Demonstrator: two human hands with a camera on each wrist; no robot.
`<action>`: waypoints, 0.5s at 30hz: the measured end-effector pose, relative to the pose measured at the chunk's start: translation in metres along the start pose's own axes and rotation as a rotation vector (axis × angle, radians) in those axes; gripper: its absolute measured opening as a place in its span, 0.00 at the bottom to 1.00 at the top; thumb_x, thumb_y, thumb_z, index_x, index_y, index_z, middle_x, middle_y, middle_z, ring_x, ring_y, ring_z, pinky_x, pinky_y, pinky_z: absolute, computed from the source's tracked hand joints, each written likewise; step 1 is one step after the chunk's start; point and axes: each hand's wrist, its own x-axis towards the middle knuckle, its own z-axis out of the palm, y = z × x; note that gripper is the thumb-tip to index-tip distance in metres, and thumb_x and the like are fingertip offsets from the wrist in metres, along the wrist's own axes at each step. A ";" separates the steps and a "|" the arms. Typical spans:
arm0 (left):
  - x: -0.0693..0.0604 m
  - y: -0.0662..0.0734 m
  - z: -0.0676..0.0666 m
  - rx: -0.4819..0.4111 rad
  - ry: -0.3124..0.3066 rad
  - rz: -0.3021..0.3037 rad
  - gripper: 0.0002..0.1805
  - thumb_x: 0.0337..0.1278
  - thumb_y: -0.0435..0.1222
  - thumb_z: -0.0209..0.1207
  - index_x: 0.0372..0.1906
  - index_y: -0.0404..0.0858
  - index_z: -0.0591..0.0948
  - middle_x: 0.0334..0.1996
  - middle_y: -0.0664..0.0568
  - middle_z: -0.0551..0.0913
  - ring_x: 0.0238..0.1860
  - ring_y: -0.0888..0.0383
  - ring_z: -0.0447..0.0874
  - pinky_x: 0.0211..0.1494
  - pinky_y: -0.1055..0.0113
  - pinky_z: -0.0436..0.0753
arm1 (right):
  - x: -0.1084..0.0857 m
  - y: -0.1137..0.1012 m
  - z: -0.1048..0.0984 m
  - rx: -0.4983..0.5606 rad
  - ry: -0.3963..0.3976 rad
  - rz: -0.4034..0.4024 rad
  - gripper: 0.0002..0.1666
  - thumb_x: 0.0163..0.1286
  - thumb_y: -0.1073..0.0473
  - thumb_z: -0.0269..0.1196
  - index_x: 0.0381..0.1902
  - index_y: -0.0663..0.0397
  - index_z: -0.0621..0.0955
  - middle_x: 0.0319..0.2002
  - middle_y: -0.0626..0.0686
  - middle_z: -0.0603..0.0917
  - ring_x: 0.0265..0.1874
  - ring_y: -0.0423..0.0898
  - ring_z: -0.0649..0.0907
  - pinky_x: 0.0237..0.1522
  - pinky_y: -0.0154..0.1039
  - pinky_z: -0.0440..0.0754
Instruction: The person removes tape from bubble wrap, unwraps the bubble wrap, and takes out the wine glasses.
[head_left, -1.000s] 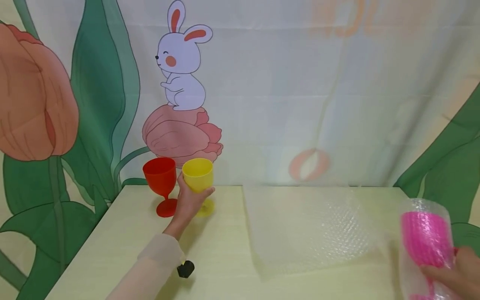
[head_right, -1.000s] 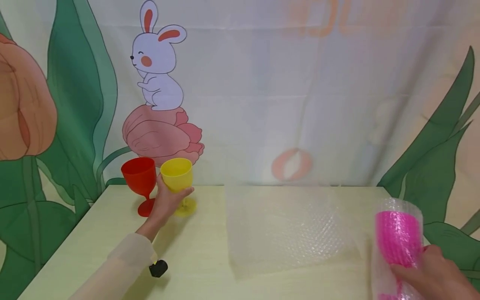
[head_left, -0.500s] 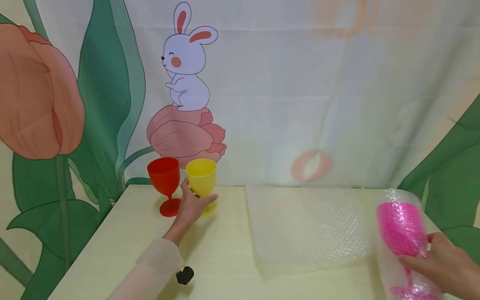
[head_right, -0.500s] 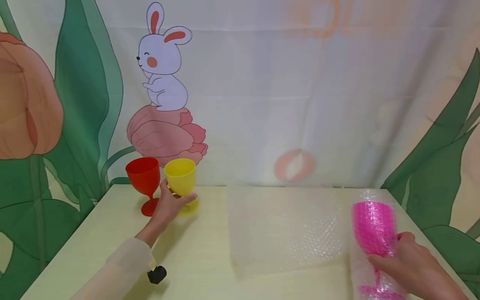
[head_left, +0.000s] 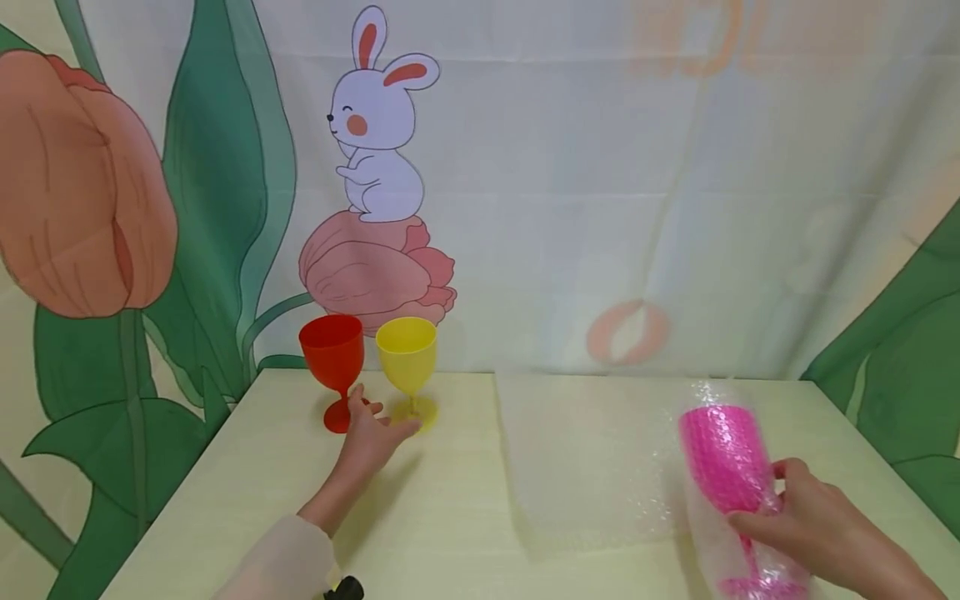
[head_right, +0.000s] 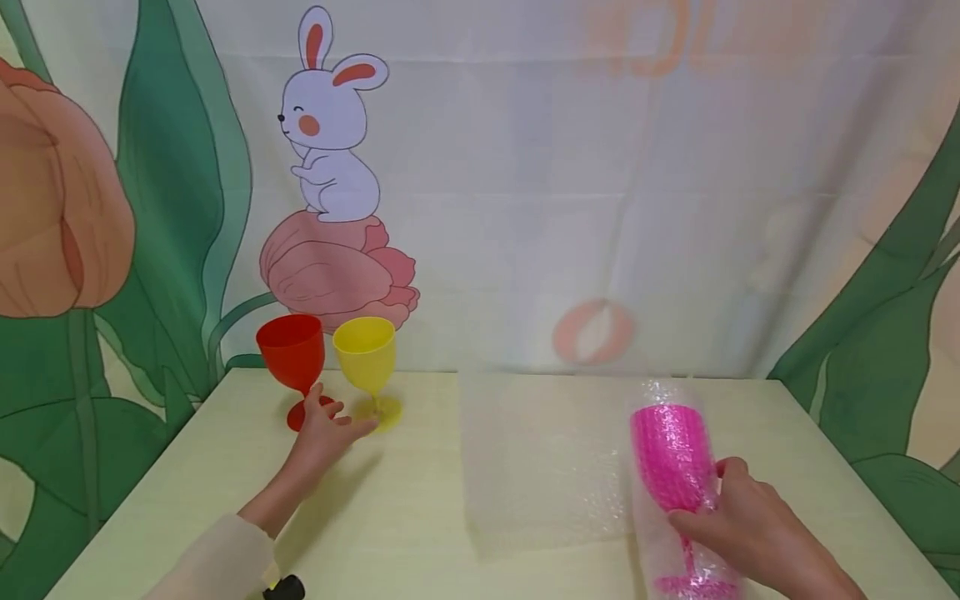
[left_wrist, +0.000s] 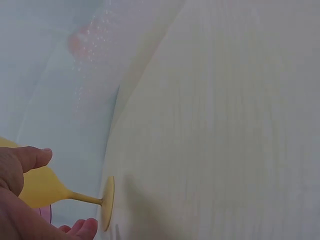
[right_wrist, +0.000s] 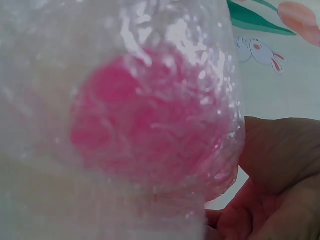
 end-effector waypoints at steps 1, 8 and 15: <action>-0.003 -0.002 -0.001 0.005 -0.005 -0.007 0.62 0.62 0.36 0.70 0.81 0.40 0.32 0.74 0.33 0.56 0.73 0.35 0.62 0.69 0.45 0.73 | 0.000 -0.004 0.003 0.004 -0.003 -0.009 0.63 0.58 0.35 0.75 0.63 0.81 0.57 0.41 0.61 0.80 0.38 0.50 0.80 0.37 0.48 0.88; -0.025 -0.005 -0.002 0.016 0.000 -0.057 0.60 0.64 0.35 0.68 0.81 0.35 0.32 0.75 0.30 0.53 0.72 0.33 0.64 0.68 0.44 0.75 | -0.001 -0.029 0.026 0.055 -0.036 -0.037 0.61 0.54 0.40 0.79 0.65 0.74 0.60 0.43 0.58 0.80 0.40 0.49 0.80 0.39 0.47 0.89; -0.046 -0.003 -0.001 0.038 -0.071 -0.090 0.58 0.65 0.39 0.68 0.81 0.33 0.36 0.75 0.31 0.54 0.71 0.34 0.65 0.69 0.40 0.72 | -0.005 -0.053 0.045 0.057 -0.037 -0.078 0.57 0.52 0.46 0.81 0.65 0.71 0.63 0.41 0.55 0.79 0.39 0.48 0.80 0.37 0.46 0.89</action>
